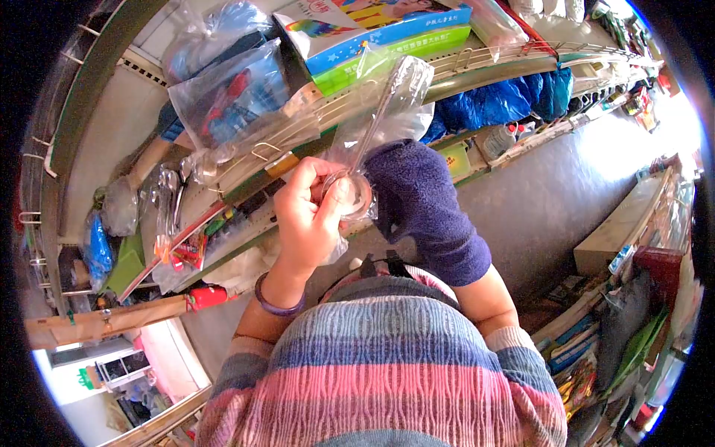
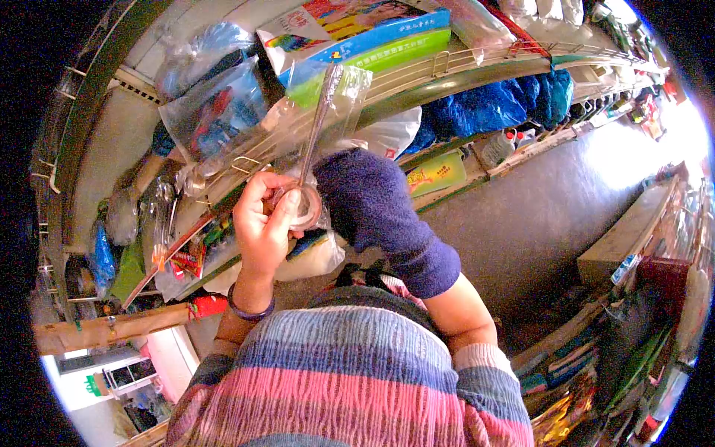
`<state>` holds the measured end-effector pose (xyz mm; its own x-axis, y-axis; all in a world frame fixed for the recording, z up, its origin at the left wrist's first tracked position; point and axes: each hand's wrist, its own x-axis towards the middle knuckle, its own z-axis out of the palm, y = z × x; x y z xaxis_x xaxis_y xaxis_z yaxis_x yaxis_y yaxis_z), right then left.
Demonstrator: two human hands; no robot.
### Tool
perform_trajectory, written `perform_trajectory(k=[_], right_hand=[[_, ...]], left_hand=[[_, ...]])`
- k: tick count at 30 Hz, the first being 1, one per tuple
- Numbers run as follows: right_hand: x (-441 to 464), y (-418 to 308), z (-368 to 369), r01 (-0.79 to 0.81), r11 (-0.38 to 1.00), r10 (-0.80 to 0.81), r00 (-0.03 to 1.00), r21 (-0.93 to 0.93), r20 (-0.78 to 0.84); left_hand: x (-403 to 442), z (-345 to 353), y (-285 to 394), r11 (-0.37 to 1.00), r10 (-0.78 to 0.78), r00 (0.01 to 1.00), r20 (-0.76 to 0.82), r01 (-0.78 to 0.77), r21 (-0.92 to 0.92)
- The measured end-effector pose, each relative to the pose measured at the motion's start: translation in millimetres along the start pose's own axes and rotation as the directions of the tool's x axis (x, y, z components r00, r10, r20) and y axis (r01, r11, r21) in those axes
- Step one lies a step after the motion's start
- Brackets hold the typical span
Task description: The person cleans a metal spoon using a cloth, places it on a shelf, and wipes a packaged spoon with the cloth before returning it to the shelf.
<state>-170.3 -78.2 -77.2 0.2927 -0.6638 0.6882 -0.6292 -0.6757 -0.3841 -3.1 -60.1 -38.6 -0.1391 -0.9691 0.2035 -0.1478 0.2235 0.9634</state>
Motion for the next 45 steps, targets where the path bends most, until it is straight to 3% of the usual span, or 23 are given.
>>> perform_trajectory(k=[3,6,9,12,18,21,24,28,29,32,37,38,42,43,45], right_hand=[[-3,8,0,0.007,0.999,-0.008,1.000,-0.035,-0.027],[-1,15,-10,-0.086,0.996,0.087,0.995,0.027,-0.058],[11,6,-48,-0.153,0.986,0.150,0.987,0.063,0.058],[13,16,-19,-0.213,0.971,0.202,0.974,0.111,0.101],[10,-25,-8,-0.065,0.942,0.098,0.992,0.330,-0.085],[17,-28,-18,-0.190,0.971,0.178,0.980,0.145,0.093],[12,-5,-4,-0.044,0.990,0.051,0.997,0.133,-0.054],[10,12,2,0.105,0.942,-0.129,0.990,0.318,0.055],[7,12,4,0.055,0.941,-0.090,0.992,0.333,0.089],[0,6,3,-0.064,0.910,-0.008,0.985,0.410,0.172],[1,14,-8,-0.079,0.778,-0.092,0.967,0.623,0.237],[1,14,-11,0.098,0.899,-0.198,0.961,0.427,0.195],[-15,33,-12,-0.011,0.768,-0.207,0.942,0.640,0.265],[-14,37,-13,0.030,0.770,-0.256,0.929,0.637,0.266],[-9,34,-13,0.075,0.888,-0.224,0.932,0.453,0.285]], left_hand=[[0,1,-4,0.999,0.044,0.999,-0.009,-0.045,-0.024],[-1,-2,0,0.998,0.058,0.997,-0.051,-0.059,-0.020],[1,-17,3,0.998,0.033,0.992,-0.123,-0.040,-0.055],[2,-7,3,0.996,0.055,0.996,-0.072,-0.060,-0.073],[2,1,0,0.997,0.059,0.996,-0.063,-0.062,-0.042],[3,2,0,0.997,0.050,0.997,-0.053,-0.053,-0.052],[11,1,-7,0.990,0.135,0.991,-0.024,-0.136,-0.036],[19,-4,7,0.992,0.112,0.994,-0.007,-0.113,-0.051],[21,-3,2,0.980,0.133,0.989,-0.069,-0.142,-0.140],[22,-13,12,0.996,0.026,1.000,0.007,-0.025,-0.091],[21,-13,12,0.983,0.043,0.999,-0.025,-0.046,-0.179],[22,-13,11,0.986,0.064,0.997,-0.051,-0.071,-0.149],[33,-30,10,0.979,0.147,0.959,-0.242,-0.176,-0.101],[38,-41,12,0.977,0.139,0.950,-0.279,-0.178,-0.120],[41,-46,12,0.975,0.153,0.949,-0.277,-0.191,-0.115]])
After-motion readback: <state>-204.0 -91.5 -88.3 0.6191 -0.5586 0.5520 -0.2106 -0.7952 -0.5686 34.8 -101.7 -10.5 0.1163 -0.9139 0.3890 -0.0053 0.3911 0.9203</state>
